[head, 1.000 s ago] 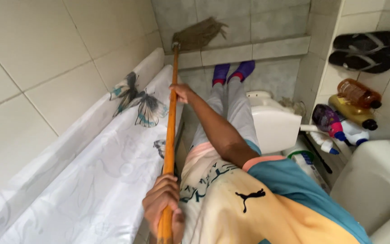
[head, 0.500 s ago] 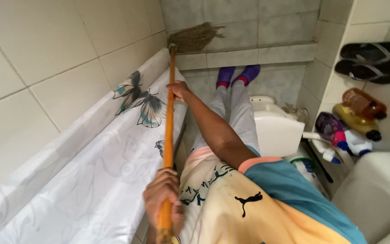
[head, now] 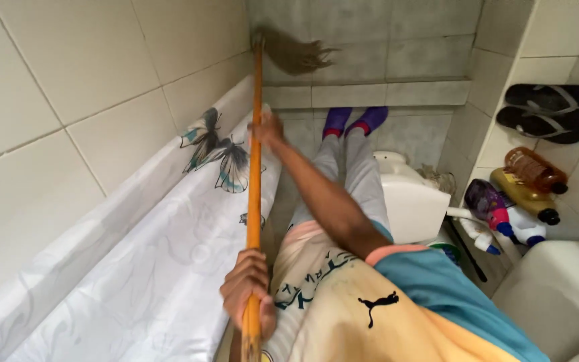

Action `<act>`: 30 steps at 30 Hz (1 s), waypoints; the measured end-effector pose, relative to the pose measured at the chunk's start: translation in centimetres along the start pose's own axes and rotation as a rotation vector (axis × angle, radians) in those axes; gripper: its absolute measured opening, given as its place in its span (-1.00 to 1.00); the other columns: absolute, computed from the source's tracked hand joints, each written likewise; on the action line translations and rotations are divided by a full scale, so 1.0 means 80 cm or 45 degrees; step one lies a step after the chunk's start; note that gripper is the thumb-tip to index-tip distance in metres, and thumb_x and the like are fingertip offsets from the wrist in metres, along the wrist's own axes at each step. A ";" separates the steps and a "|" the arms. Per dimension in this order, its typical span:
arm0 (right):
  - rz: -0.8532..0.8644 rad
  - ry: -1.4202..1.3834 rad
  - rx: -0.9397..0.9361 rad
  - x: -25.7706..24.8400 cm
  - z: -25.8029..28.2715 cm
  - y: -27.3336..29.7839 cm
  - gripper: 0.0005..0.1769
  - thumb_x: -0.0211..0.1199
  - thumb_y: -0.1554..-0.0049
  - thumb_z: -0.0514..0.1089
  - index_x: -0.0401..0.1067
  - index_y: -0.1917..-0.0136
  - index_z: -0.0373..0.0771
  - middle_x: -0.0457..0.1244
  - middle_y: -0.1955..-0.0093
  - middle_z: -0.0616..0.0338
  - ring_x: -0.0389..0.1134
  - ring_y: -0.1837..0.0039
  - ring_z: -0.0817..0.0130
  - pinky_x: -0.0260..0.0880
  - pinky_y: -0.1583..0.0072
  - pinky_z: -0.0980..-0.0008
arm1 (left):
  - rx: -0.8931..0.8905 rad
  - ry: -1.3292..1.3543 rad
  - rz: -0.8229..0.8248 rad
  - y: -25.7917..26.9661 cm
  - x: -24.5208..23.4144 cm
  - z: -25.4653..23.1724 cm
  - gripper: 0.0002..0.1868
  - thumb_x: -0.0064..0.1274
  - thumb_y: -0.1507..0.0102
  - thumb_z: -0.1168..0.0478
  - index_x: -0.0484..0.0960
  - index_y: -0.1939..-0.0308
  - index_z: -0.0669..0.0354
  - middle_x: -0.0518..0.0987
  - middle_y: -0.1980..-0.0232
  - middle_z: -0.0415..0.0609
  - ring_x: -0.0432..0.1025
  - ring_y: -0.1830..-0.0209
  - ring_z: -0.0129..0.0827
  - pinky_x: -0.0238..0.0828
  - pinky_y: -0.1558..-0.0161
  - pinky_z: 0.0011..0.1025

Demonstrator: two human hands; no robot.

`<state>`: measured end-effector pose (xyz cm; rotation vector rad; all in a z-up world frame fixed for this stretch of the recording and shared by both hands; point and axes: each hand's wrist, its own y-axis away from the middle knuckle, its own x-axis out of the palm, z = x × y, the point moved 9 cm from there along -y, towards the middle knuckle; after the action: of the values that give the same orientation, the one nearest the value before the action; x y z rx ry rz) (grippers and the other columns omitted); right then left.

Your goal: Mopping the bathroom floor with a wet mop.

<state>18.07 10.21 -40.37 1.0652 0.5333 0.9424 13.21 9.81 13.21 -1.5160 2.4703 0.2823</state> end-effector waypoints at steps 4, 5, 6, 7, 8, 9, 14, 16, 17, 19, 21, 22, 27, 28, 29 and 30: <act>0.013 0.267 -0.186 -0.014 0.088 -0.085 -0.25 0.45 0.08 -0.01 0.37 -0.34 -0.28 0.40 -0.02 0.02 0.48 0.03 0.22 0.56 -0.06 0.24 | 0.167 -0.045 0.011 -0.027 0.018 0.034 -0.50 -0.06 -0.40 -0.03 0.32 0.56 0.15 0.35 0.53 -0.06 0.33 0.48 -0.20 0.49 -0.01 -0.07; 0.005 0.407 -0.302 -0.015 0.107 -0.121 -0.23 0.51 0.05 0.03 0.35 -0.35 -0.27 0.36 -0.12 0.01 0.44 -0.01 0.25 0.51 -0.11 0.24 | 0.238 -0.031 0.009 -0.032 0.023 0.044 -0.49 -0.10 -0.42 -0.06 0.32 0.55 0.12 0.35 0.51 -0.06 0.35 0.45 -0.18 0.50 -0.06 -0.07; 0.002 0.404 -0.309 -0.021 0.136 -0.121 -0.23 0.51 0.05 0.03 0.35 -0.35 -0.27 0.36 -0.12 0.01 0.44 -0.01 0.25 0.51 -0.11 0.24 | 0.246 -0.031 0.010 -0.044 0.030 0.064 -0.49 -0.10 -0.42 -0.06 0.32 0.55 0.12 0.35 0.51 -0.06 0.35 0.45 -0.18 0.50 -0.06 -0.07; 0.054 0.309 -0.288 -0.025 0.154 -0.116 -0.21 0.45 0.01 0.01 0.27 -0.41 -0.26 0.36 -0.14 -0.05 0.45 0.04 0.23 0.55 -0.08 0.22 | 0.308 -0.082 -0.006 -0.051 0.036 0.076 -0.50 -0.09 -0.43 -0.02 0.33 0.53 0.16 0.39 0.47 0.02 0.39 0.40 -0.09 0.50 -0.07 -0.04; 0.105 0.214 -0.266 -0.028 0.172 -0.110 -0.19 0.40 -0.03 -0.01 0.18 -0.46 -0.25 0.35 -0.16 -0.10 0.46 0.08 0.22 0.58 -0.04 0.20 | 0.370 -0.134 -0.021 -0.057 0.041 0.088 -0.51 -0.07 -0.44 0.01 0.33 0.52 0.19 0.44 0.42 0.10 0.43 0.34 -0.01 0.50 -0.08 -0.02; 0.100 0.216 -0.273 -0.035 0.192 -0.089 -0.19 0.40 -0.03 -0.01 0.18 -0.46 -0.25 0.35 -0.16 -0.10 0.46 0.08 0.22 0.58 -0.04 0.20 | 0.377 -0.128 -0.024 -0.066 0.044 0.108 -0.51 -0.07 -0.44 0.01 0.33 0.52 0.19 0.44 0.42 0.10 0.43 0.34 -0.01 0.50 -0.08 -0.02; 0.207 -0.335 -0.181 -0.064 0.238 0.056 -0.04 0.34 -0.13 -0.13 -0.21 -0.58 -0.21 0.32 -0.17 -0.17 0.50 0.16 0.22 0.59 0.11 0.30 | 0.515 -0.023 -0.077 -0.131 0.063 0.143 -0.61 -0.07 -0.33 0.09 0.31 0.51 0.21 0.35 0.46 0.03 0.35 0.38 -0.15 0.45 -0.09 -0.09; 0.232 -0.508 -0.186 -0.068 0.228 0.051 -0.06 0.33 -0.10 -0.19 -0.19 -0.55 -0.20 0.32 -0.13 -0.15 0.49 0.18 0.21 0.60 0.16 0.27 | 0.550 -0.006 -0.079 -0.138 0.074 0.143 -0.69 -0.03 -0.27 0.14 0.34 0.50 0.21 0.37 0.46 0.03 0.39 0.38 -0.13 0.45 -0.09 -0.08; 0.255 -0.698 -0.176 -0.071 0.223 0.048 -0.08 0.32 -0.06 -0.25 -0.17 -0.52 -0.19 0.32 -0.09 -0.13 0.47 0.19 0.19 0.61 0.21 0.25 | 0.574 0.004 -0.063 -0.142 0.081 0.142 -0.75 0.02 -0.21 0.19 0.36 0.49 0.22 0.40 0.45 0.04 0.42 0.37 -0.11 0.45 -0.09 -0.07; 0.259 -0.685 -0.201 -0.085 0.209 0.041 -0.13 0.32 -0.06 -0.27 -0.09 -0.51 -0.24 0.33 -0.03 -0.12 0.45 0.22 0.21 0.58 0.24 0.26 | 0.549 -0.025 0.027 -0.131 0.093 0.126 -0.84 -0.02 -0.12 0.26 0.33 0.49 0.19 0.39 0.45 0.04 0.40 0.37 -0.09 0.45 -0.12 -0.05; 0.257 -0.676 -0.219 -0.091 0.202 0.044 -0.17 0.31 -0.06 -0.29 -0.02 -0.49 -0.28 0.34 0.03 -0.11 0.44 0.24 0.23 0.55 0.26 0.28 | 0.517 -0.052 0.123 -0.125 0.102 0.116 -0.88 -0.05 -0.02 0.32 0.30 0.50 0.16 0.37 0.45 0.04 0.39 0.37 -0.07 0.44 -0.15 -0.02; 0.233 -0.613 -0.192 -0.092 0.196 0.049 -0.23 0.30 -0.07 -0.31 0.07 -0.48 -0.31 0.33 0.08 -0.07 0.40 0.27 0.27 0.49 0.30 0.31 | 0.494 -0.055 0.162 -0.122 0.104 0.113 -0.87 -0.06 0.03 0.34 0.29 0.49 0.17 0.36 0.45 0.06 0.36 0.38 -0.05 0.44 -0.14 -0.03; 0.107 -0.467 -0.109 -0.106 0.237 0.052 -0.35 0.28 -0.07 -0.37 0.22 -0.42 -0.32 0.29 0.22 0.02 0.30 0.37 0.34 0.36 0.39 0.35 | 0.444 -0.072 0.281 -0.140 0.118 0.128 -0.82 -0.01 0.06 0.36 0.28 0.50 0.18 0.30 0.46 0.07 0.30 0.42 -0.05 0.42 -0.16 -0.04; 0.099 -0.429 -0.115 -0.110 0.248 0.043 -0.38 0.28 -0.08 -0.37 0.24 -0.40 -0.32 0.30 0.23 0.02 0.30 0.37 0.34 0.37 0.39 0.36 | 0.526 -0.090 0.250 -0.148 0.120 0.131 -0.81 0.00 0.05 0.36 0.28 0.50 0.18 0.29 0.45 0.09 0.30 0.40 -0.02 0.40 -0.19 -0.01; 0.091 -0.389 -0.118 -0.112 0.255 0.034 -0.40 0.28 -0.09 -0.37 0.26 -0.39 -0.33 0.31 0.24 0.02 0.30 0.37 0.35 0.38 0.38 0.36 | 0.605 -0.109 0.218 -0.153 0.121 0.136 -0.80 0.02 0.04 0.36 0.27 0.49 0.19 0.28 0.45 0.11 0.29 0.38 0.01 0.37 -0.23 0.02; 0.096 -0.386 -0.118 -0.116 0.261 0.023 -0.40 0.28 -0.09 -0.37 0.26 -0.39 -0.33 0.31 0.24 0.02 0.30 0.37 0.35 0.38 0.38 0.36 | 0.604 -0.113 0.213 -0.160 0.124 0.138 -0.80 0.02 0.04 0.36 0.27 0.49 0.19 0.28 0.45 0.11 0.29 0.38 0.01 0.37 -0.23 0.02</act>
<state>28.52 -7.69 -30.53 1.1250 0.1990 0.8432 21.30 -1.26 -0.80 -1.0813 2.3709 -0.1962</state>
